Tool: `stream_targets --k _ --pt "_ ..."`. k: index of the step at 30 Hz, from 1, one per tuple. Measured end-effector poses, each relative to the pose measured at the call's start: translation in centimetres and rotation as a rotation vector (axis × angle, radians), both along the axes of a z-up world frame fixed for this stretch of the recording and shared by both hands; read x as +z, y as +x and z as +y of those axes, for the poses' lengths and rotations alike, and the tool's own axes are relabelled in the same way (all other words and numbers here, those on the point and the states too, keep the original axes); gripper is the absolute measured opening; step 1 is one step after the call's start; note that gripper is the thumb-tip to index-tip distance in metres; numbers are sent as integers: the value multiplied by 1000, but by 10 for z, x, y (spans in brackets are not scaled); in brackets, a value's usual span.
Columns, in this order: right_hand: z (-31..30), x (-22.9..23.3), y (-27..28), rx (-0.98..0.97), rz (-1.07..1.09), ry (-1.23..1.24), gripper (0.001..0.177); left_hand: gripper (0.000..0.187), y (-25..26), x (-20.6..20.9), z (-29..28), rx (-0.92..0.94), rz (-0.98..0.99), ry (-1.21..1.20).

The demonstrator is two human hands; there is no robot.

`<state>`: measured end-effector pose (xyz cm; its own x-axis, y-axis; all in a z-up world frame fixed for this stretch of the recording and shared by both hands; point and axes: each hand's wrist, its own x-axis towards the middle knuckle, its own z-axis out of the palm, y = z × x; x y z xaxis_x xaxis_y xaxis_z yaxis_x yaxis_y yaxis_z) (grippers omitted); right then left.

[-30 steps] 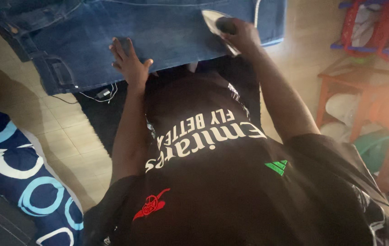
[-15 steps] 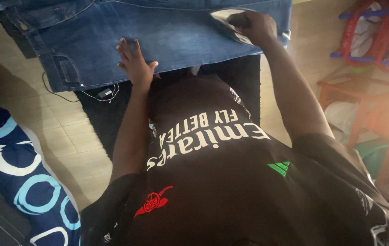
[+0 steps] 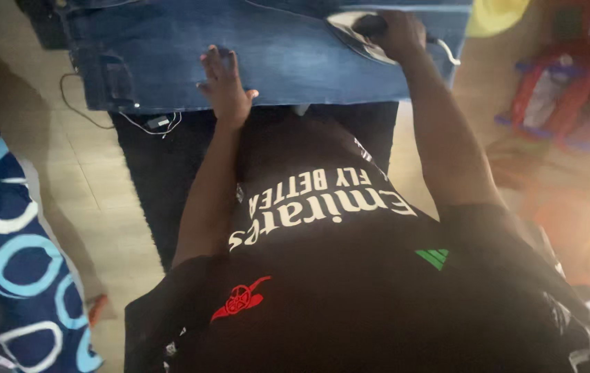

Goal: The person irons a pair of denim jeans on a flat surface using an electric iron, smoothing different parts of the fabric by hand and moving the iron across the surface.

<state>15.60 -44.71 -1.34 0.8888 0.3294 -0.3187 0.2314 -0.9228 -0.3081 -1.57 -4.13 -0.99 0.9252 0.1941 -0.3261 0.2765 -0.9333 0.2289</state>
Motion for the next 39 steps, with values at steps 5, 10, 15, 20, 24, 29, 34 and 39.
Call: stream_targets --k 5,10,15,20,24,29,34,39 --pt "-5 12 0 -55 68 -8 47 113 0 6 -3 38 6 -36" --pt "-24 14 -1 -50 93 -67 43 109 4 17 -5 65 69 -43" --pt "-37 5 -5 -56 9 -3 41 112 5 12 -5 82 140 -80" --pt "-45 12 -2 -78 94 -82 39 111 4 -1 -6 84 131 -74" --pt "-43 19 -12 -139 126 -90 34 111 4 6 -7 79 117 -75" --pt "-57 21 -19 -145 -26 117 48 117 8 22 -4 59 96 -113" --pt "-40 24 -30 -339 177 -150 55 117 -1 14 1 -24 -39 -71" --pt "-63 16 -38 -298 -10 -13 33 115 -5 5 6 -50 43 -40"
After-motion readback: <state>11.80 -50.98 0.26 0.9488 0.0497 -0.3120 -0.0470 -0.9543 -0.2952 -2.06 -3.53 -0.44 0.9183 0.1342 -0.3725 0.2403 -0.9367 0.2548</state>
